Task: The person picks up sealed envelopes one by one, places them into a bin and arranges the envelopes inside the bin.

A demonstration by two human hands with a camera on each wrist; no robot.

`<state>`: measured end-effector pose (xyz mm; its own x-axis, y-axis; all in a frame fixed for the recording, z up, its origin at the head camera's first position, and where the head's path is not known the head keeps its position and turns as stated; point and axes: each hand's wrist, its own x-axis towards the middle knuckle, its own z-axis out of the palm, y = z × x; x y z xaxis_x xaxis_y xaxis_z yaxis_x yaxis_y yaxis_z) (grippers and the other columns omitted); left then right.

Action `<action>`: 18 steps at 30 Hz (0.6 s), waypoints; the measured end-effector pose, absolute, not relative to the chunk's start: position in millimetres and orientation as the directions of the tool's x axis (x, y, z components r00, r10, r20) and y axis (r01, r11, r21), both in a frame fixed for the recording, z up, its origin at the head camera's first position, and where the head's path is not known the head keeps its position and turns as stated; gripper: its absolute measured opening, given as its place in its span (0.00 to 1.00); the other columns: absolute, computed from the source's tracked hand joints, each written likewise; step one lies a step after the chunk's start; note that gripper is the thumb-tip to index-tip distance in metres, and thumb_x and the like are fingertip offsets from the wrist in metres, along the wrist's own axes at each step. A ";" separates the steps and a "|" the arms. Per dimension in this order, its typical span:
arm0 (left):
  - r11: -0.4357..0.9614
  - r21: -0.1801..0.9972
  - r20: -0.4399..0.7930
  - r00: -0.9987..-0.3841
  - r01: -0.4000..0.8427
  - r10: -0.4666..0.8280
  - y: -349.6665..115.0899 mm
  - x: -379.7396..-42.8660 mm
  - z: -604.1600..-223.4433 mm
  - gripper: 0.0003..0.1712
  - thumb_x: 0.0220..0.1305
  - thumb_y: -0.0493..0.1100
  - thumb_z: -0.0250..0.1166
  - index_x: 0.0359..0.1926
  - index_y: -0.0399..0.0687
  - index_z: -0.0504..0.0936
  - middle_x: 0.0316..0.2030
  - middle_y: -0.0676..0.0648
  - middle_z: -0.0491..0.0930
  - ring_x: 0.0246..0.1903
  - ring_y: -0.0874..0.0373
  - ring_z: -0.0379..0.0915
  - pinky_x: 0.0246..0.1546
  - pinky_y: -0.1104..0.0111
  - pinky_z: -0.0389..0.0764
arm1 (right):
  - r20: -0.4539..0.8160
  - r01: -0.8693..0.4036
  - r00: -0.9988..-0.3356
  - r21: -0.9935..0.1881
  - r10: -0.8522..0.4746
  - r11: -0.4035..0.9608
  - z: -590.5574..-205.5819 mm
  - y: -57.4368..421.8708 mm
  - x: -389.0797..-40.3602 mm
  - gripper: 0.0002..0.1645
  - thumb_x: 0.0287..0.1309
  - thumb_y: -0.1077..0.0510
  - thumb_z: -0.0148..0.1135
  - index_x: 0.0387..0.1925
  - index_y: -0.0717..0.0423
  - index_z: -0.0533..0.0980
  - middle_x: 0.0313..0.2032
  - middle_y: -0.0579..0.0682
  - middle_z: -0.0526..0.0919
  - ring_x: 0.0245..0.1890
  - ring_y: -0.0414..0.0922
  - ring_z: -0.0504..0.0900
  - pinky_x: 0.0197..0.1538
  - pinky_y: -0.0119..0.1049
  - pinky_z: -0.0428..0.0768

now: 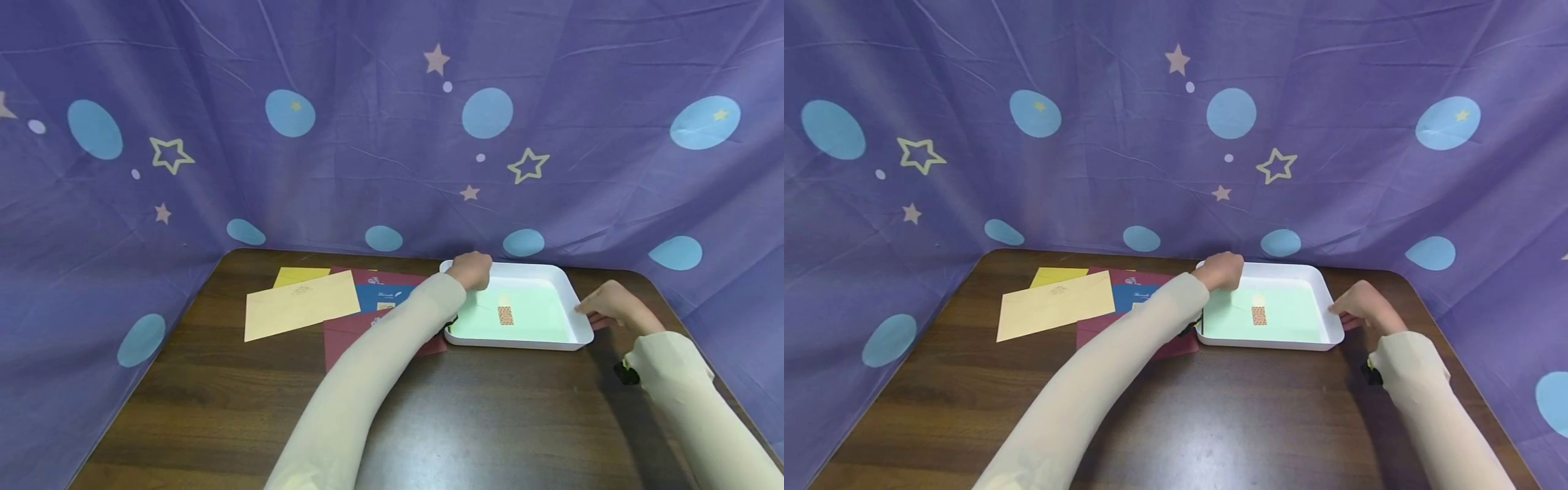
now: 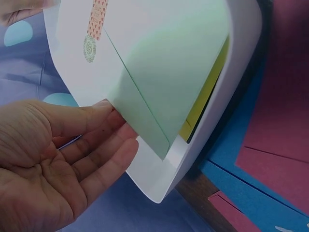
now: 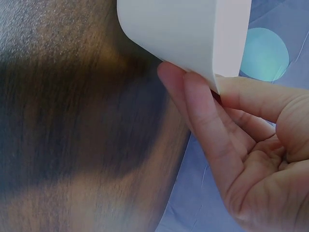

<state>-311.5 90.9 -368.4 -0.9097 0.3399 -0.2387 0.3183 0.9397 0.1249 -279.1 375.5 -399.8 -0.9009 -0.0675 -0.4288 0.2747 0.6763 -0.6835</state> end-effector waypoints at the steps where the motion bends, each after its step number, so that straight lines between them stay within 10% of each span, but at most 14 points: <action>1: 0.939 0.122 -0.249 -0.906 0.321 0.342 91.0 -311.3 -368.5 0.18 0.76 0.41 0.56 0.62 0.52 0.79 0.61 0.50 0.80 0.51 0.59 0.76 0.52 0.64 0.79 | -0.428 0.273 -0.901 -0.683 -0.067 0.678 -399.9 375.6 -279.1 0.17 0.60 0.66 0.67 0.43 0.80 0.79 0.25 0.47 0.84 0.28 0.44 0.86 0.38 0.44 0.89; 18: 0.941 0.118 -0.294 -0.894 0.318 0.339 90.1 -305.8 -366.7 0.20 0.77 0.41 0.53 0.66 0.53 0.76 0.63 0.50 0.78 0.50 0.60 0.73 0.53 0.67 0.77 | -0.449 0.292 -0.892 -0.672 -0.061 0.680 -398.8 376.2 -281.4 0.15 0.58 0.65 0.68 0.40 0.77 0.81 0.27 0.49 0.85 0.27 0.44 0.86 0.37 0.42 0.89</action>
